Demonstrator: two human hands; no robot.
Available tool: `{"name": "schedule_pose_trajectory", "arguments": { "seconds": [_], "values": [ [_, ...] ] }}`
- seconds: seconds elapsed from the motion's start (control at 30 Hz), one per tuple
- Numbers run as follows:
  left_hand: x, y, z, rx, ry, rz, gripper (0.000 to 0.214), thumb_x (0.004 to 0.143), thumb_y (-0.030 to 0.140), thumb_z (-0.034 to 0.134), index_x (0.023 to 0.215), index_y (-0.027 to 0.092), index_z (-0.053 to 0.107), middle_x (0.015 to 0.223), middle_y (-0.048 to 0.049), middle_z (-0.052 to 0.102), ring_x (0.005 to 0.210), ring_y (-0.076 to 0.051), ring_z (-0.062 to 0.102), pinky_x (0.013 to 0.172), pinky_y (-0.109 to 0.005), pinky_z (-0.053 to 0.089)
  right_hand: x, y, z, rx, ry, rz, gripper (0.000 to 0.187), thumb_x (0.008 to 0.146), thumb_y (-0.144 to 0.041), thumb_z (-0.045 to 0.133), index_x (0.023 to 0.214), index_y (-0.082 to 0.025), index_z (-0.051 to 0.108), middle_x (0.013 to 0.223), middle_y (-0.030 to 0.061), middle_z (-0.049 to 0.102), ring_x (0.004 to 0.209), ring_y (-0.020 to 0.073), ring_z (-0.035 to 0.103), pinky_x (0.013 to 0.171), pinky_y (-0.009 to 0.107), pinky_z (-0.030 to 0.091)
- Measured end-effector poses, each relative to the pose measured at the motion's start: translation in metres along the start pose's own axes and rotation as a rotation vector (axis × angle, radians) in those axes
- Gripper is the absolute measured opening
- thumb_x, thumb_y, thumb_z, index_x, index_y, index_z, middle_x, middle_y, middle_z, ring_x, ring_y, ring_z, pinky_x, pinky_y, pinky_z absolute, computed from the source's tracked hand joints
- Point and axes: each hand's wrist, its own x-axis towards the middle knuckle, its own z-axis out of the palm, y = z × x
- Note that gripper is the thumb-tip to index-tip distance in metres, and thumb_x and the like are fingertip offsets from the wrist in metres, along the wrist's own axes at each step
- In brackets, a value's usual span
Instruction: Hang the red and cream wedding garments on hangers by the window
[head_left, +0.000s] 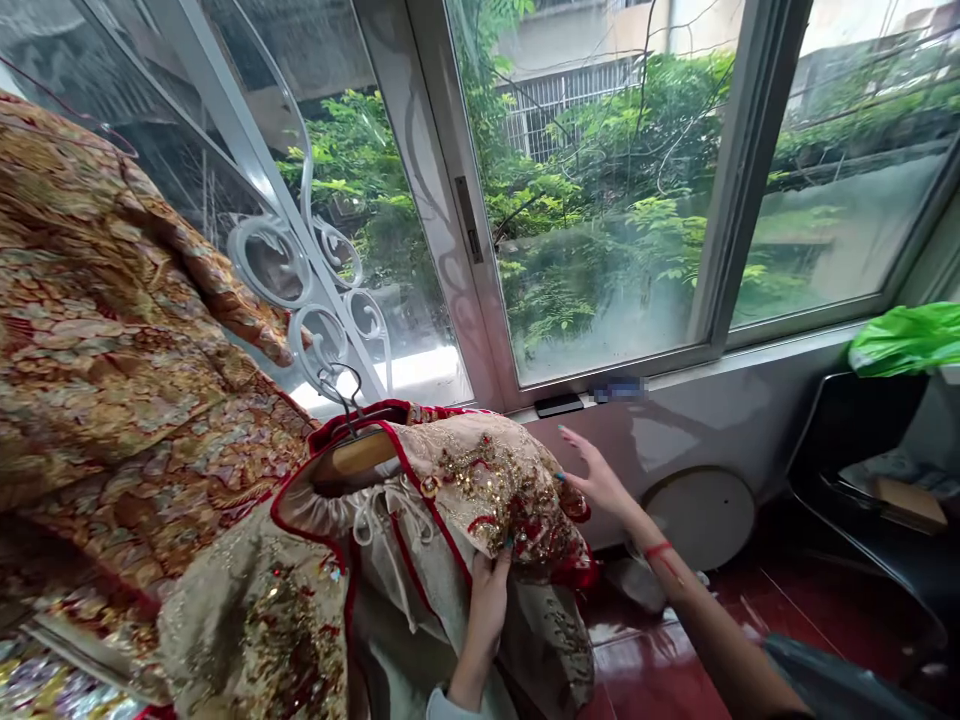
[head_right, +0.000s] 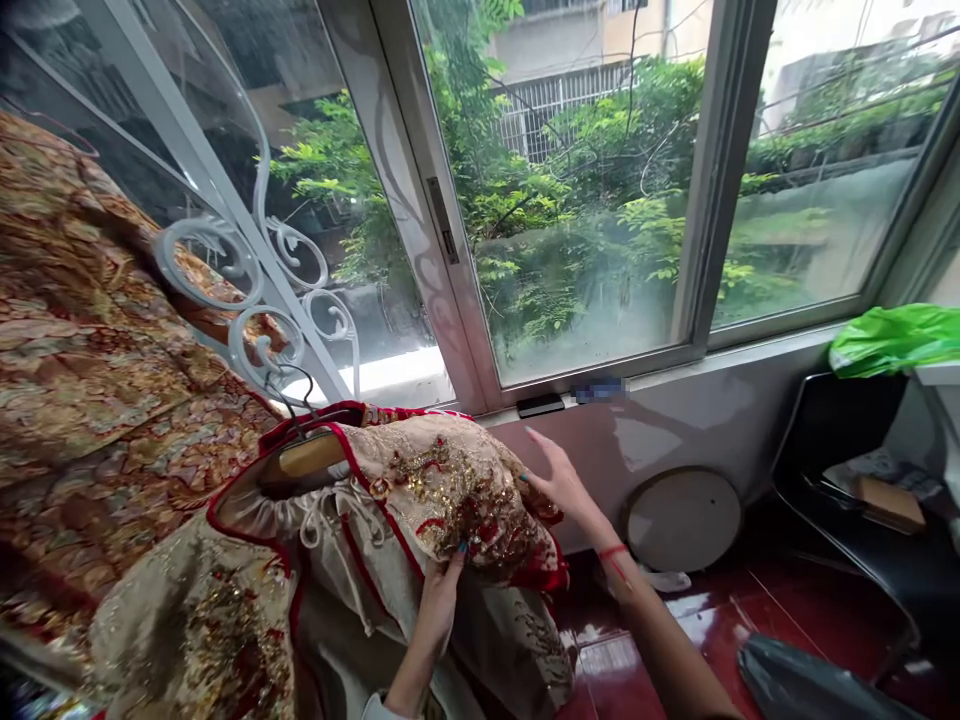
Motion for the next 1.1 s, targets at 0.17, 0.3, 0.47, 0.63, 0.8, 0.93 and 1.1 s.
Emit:
{"name": "schedule_pose_trajectory", "arguments": {
  "seconds": [0.17, 0.3, 0.47, 0.63, 0.8, 0.93, 1.1],
  "values": [
    [-0.014, 0.061, 0.002, 0.174, -0.109, 0.160, 0.055, 0.088, 0.055, 0.045, 0.126, 0.019, 0.061, 0.126, -0.0123, 0.066, 0.126, -0.029, 0.054, 0.106, -0.042, 0.042, 0.055, 0.018, -0.001, -0.173, -0.115, -0.008, 0.026, 0.080, -0.019, 0.047, 0.084, -0.017, 0.072, 0.081, 0.0064, 0.073, 0.085, 0.0232, 0.065, 0.082, 0.035, 0.052],
    [-0.016, 0.048, -0.030, 0.156, 0.061, 0.184, 0.059, 0.085, 0.066, 0.042, 0.117, 0.020, 0.063, 0.119, -0.0120, 0.067, 0.123, -0.030, 0.055, 0.102, -0.042, 0.045, 0.064, 0.016, -0.024, -0.226, -0.049, -0.026, 0.031, 0.079, -0.012, 0.042, 0.090, -0.017, 0.071, 0.097, 0.0096, 0.073, 0.094, 0.0231, 0.064, 0.091, 0.037, 0.048],
    [-0.011, -0.037, -0.038, -0.049, 0.243, -0.032, 0.070, 0.065, 0.087, 0.045, 0.082, 0.021, 0.057, 0.079, -0.0055, 0.063, 0.084, -0.023, 0.062, 0.079, -0.037, 0.052, 0.023, 0.005, -0.054, -0.230, -0.331, -0.026, 0.026, 0.083, -0.015, 0.047, 0.096, -0.018, 0.069, 0.095, 0.0077, 0.070, 0.088, 0.0206, 0.063, 0.084, 0.035, 0.049],
    [0.000, -0.032, -0.031, -0.033, 0.225, 0.048, 0.066, 0.061, 0.088, 0.049, 0.060, 0.024, 0.036, 0.058, 0.0055, 0.037, 0.058, -0.013, 0.039, 0.057, -0.027, 0.040, 0.022, -0.037, -0.037, 0.298, -0.655, 0.041, 0.069, 0.080, -0.048, 0.066, 0.140, -0.020, 0.044, 0.131, 0.0127, 0.057, 0.113, 0.0213, 0.058, 0.094, 0.035, 0.048],
    [-0.002, -0.008, -0.046, -0.021, 0.167, 0.045, 0.068, 0.058, 0.090, 0.049, 0.059, 0.024, 0.033, 0.057, 0.0066, 0.033, 0.056, -0.012, 0.034, 0.055, -0.027, 0.035, 0.060, -0.074, 0.001, 0.523, -0.802, 0.175, 0.057, 0.084, -0.062, 0.059, 0.122, -0.019, 0.063, 0.115, 0.0078, 0.067, 0.102, 0.0176, 0.062, 0.092, 0.031, 0.050],
    [-0.017, -0.009, -0.063, 0.017, 0.199, -0.014, 0.063, 0.063, 0.086, 0.050, 0.059, 0.025, 0.037, 0.057, 0.0048, 0.037, 0.057, -0.015, 0.039, 0.054, -0.029, 0.039, 0.076, -0.074, 0.008, 0.635, -0.944, 0.183, 0.074, 0.062, -0.064, 0.078, 0.118, -0.017, 0.065, 0.113, 0.0081, 0.068, 0.100, 0.0193, 0.063, 0.090, 0.031, 0.050],
    [-0.037, 0.023, -0.092, 0.143, 0.088, 0.174, 0.042, 0.079, 0.062, 0.051, 0.089, 0.021, 0.057, 0.081, -0.0044, 0.061, 0.081, -0.022, 0.059, 0.072, -0.033, 0.051, 0.077, -0.060, 0.015, 0.617, -0.811, 0.174, 0.082, 0.052, -0.068, 0.079, 0.114, -0.016, 0.065, 0.109, 0.0119, 0.070, 0.098, 0.0255, 0.066, 0.086, 0.037, 0.053]
  ]
}}
